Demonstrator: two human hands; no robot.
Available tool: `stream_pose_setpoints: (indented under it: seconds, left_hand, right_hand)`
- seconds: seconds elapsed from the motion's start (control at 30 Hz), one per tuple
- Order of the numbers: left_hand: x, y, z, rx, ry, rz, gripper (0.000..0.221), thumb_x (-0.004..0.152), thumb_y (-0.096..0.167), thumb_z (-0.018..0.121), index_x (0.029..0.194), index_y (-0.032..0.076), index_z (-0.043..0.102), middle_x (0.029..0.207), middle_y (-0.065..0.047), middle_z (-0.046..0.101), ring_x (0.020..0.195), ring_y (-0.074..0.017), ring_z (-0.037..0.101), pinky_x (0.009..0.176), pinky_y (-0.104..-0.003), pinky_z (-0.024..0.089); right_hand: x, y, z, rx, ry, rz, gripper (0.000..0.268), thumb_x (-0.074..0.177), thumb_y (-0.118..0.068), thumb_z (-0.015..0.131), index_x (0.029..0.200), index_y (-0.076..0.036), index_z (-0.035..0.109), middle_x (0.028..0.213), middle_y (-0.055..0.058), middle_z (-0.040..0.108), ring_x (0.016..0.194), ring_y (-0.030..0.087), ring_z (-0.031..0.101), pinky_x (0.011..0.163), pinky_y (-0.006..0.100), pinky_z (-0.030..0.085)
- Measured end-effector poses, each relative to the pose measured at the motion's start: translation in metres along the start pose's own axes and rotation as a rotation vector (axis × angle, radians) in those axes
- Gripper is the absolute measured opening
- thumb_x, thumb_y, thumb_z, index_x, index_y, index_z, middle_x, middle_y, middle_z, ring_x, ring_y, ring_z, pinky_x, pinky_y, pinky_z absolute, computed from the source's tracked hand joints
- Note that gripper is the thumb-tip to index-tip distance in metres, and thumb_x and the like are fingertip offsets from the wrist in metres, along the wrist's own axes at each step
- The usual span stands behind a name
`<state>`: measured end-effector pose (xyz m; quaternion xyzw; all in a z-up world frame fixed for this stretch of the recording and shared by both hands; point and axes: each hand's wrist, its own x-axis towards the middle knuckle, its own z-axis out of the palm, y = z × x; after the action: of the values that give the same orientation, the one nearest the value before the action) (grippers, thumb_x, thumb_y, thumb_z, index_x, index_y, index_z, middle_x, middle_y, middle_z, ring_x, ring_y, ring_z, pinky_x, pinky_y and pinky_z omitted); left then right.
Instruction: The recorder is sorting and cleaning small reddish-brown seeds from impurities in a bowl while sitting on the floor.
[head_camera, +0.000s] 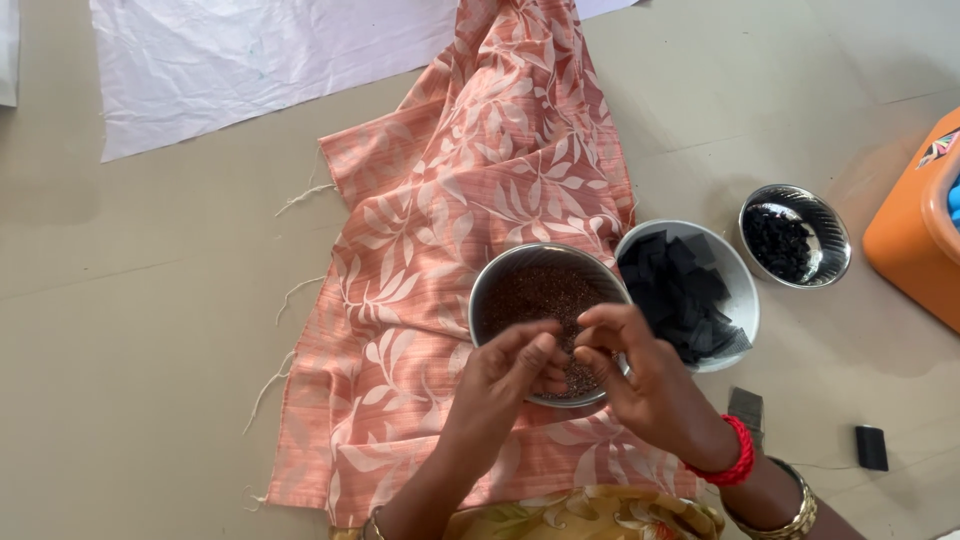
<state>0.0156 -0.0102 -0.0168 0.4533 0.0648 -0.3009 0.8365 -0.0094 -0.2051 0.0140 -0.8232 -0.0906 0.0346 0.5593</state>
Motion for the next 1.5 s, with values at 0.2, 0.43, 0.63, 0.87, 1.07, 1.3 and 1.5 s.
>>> stream_pose_setpoints:
  seconds: [0.2,0.43,0.63,0.87,1.07,1.3,1.5]
  left_hand:
    - [0.001,0.002,0.001,0.138,-0.049,0.08,0.014,0.096,0.005,0.069,0.105,-0.004,0.074,0.092,-0.009,0.076,0.082,-0.0137,0.07,0.076,-0.028,0.06]
    - [-0.005,0.0,0.007,0.888,-0.105,0.771,0.013,0.09,-0.007,0.065,0.1,-0.001,0.071,0.103,-0.01,0.072,0.09,-0.0216,0.078,0.074,-0.031,0.063]
    - [-0.003,0.006,0.017,1.184,-0.289,1.159,0.027,0.084,0.008,0.077,0.109,0.003,0.069,0.112,-0.01,0.072,0.104,-0.0275,0.073,0.082,-0.034,0.06]
    - [0.027,-0.021,0.005,0.379,0.082,0.051,0.022,0.093,0.014,0.071,0.106,-0.003,0.074,0.093,-0.014,0.079,0.081,-0.0158,0.073,0.074,-0.029,0.062]
    - [0.028,-0.028,-0.002,0.559,-0.003,0.207,0.013,0.09,0.007,0.07,0.098,-0.003,0.073,0.092,-0.011,0.078,0.085,-0.0155,0.075,0.076,-0.031,0.062]
    - [0.04,-0.037,-0.009,1.036,-0.195,0.954,0.011,0.095,0.001,0.064,0.105,0.003,0.069,0.111,-0.008,0.074,0.105,-0.0224,0.074,0.091,-0.037,0.061]
    - [0.038,-0.028,-0.007,1.032,0.082,0.422,0.028,0.091,0.012,0.067,0.118,0.005,0.073,0.124,-0.011,0.073,0.104,-0.0244,0.078,0.087,-0.038,0.064]
  right_hand:
    - [-0.001,-0.002,0.0,-0.355,-0.01,-0.231,0.033,0.098,-0.008,0.064,0.127,-0.006,0.05,0.096,0.009,0.074,0.087,0.024,0.075,0.068,0.033,0.057]
    - [0.002,0.004,-0.021,0.53,-0.131,0.342,0.032,0.099,-0.01,0.064,0.127,-0.005,0.049,0.096,0.004,0.067,0.092,0.011,0.065,0.08,0.027,0.055]
    - [-0.008,0.024,-0.024,0.928,-0.189,0.406,0.032,0.102,-0.007,0.066,0.129,-0.002,0.049,0.095,0.002,0.063,0.087,0.008,0.059,0.076,0.025,0.049]
    - [-0.013,0.026,-0.014,-0.113,0.095,-0.184,0.035,0.098,-0.004,0.07,0.127,-0.01,0.053,0.102,0.007,0.072,0.092,0.021,0.072,0.077,0.029,0.057]
    - [-0.009,0.027,-0.008,-0.14,0.087,-0.118,0.034,0.097,-0.003,0.068,0.126,-0.009,0.053,0.104,0.009,0.073,0.094,0.021,0.074,0.075,0.029,0.058]
    - [0.004,0.037,-0.039,0.465,-0.098,0.347,0.025,0.101,-0.006,0.063,0.124,-0.003,0.052,0.097,0.007,0.068,0.093,0.013,0.066,0.083,0.029,0.056]
    - [0.041,0.121,-0.157,-0.515,0.441,0.243,0.018,0.098,-0.011,0.061,0.115,-0.006,0.063,0.09,0.012,0.078,0.08,0.023,0.08,0.068,0.034,0.061]
